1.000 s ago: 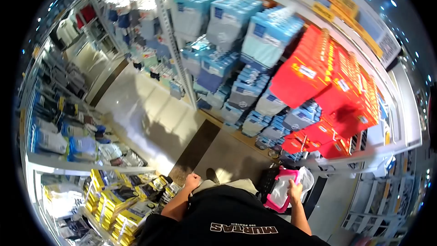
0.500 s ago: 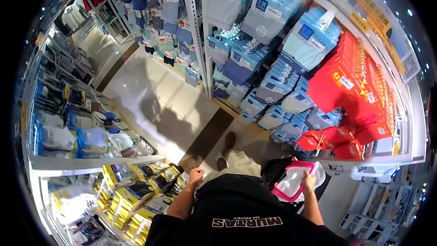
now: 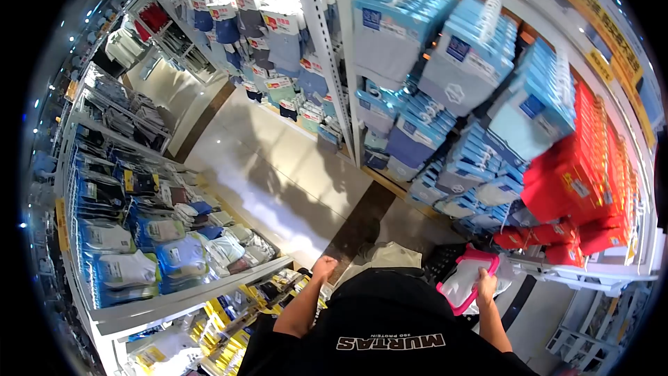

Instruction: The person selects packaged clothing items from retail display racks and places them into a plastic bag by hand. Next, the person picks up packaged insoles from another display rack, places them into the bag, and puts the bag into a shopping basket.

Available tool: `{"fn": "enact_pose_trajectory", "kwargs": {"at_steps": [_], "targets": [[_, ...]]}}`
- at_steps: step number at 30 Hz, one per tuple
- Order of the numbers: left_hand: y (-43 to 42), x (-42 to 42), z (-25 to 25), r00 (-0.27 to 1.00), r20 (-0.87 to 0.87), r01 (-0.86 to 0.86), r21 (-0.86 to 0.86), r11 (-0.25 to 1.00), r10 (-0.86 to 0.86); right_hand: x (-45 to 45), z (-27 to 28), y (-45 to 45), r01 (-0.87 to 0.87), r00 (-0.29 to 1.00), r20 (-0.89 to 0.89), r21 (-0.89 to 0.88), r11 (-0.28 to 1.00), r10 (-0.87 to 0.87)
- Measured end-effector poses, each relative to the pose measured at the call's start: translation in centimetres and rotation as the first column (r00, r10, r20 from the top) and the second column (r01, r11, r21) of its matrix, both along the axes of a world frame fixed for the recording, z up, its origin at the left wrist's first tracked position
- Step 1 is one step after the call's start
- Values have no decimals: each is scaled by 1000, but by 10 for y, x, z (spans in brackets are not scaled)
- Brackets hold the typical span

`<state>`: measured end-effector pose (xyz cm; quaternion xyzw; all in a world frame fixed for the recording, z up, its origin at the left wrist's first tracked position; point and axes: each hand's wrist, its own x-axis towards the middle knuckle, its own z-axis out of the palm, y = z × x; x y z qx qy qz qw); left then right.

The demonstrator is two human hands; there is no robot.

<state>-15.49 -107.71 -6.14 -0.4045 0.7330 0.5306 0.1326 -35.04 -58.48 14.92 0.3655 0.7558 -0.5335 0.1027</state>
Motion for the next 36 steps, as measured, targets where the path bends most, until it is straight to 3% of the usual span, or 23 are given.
{"fn": "enact_pose_trajectory", "kwargs": {"at_steps": [6, 7, 9, 11, 13, 14, 15, 16, 18, 22, 23, 24, 26, 29, 31, 34, 36], "targets": [[-76, -52, 34, 995, -83, -62, -177, 982, 48, -19, 1, -60, -85, 992, -101, -103, 991, 75], [-85, -53, 42, 993, -118, -45, -169, 985, 25, -20, 6, -72, -58, 997, -65, -145, 988, 49], [-101, -66, 48, 990, -139, 17, -138, 990, -36, -27, 23, -101, -32, 999, -12, -1, 999, 32], [-108, -71, 53, 984, -99, 133, -164, 977, -151, -29, 12, -116, -9, 997, -82, -94, 996, 1], [-108, -74, 59, 950, -58, 294, -160, 942, -306, -33, 22, -139, -27, 989, -146, -9, 1000, 25], [-106, -75, 70, 922, -61, 367, -179, 913, -382, -25, -15, -131, -206, 823, -450, 334, 920, 348], [-112, -78, 67, 902, 44, 431, -135, 892, -429, -27, -18, -146, -63, 982, -167, 130, 989, 84], [-124, -77, 55, 865, 9, 496, -154, 854, -501, -30, 0, -161, -30, 996, -86, 48, 998, 34], [-150, -78, 43, 800, -70, 572, -211, 792, -596, -29, 18, -187, 17, 995, -95, -6, 1000, -18], [-219, -109, 59, 772, 45, 634, -121, 764, -634, -19, 24, -236, -1, 999, -44, 213, 977, 11], [-238, -116, 51, 869, 76, 487, 34, 873, -488, -14, 35, -251, -38, 999, -22, 304, 952, 47], [-257, -123, 48, 899, 24, 435, 72, 898, -438, -8, 37, -263, -68, 998, 5, 322, 944, 70], [-293, -138, 49, 885, -2, 466, 13, 885, -466, 2, 40, -283, -150, 989, 62, 357, 922, 137], [-327, -152, 58, 878, 46, 479, -66, 875, -477, 24, 51, -315, -173, 985, 82, 308, 936, 155], [-342, -148, 52, 898, 17, 440, -10, 898, -440, 42, 53, -328, -163, 985, 103, 290, 943, 139], [-350, -135, 50, 902, 16, 429, 58, 901, -431, 70, 30, -341, -11, 999, -36, 193, 981, 18], [-353, -123, 46, 876, 37, 476, 85, 875, -480, 79, 36, -357, 52, 993, -116, 242, 969, -24]]}}
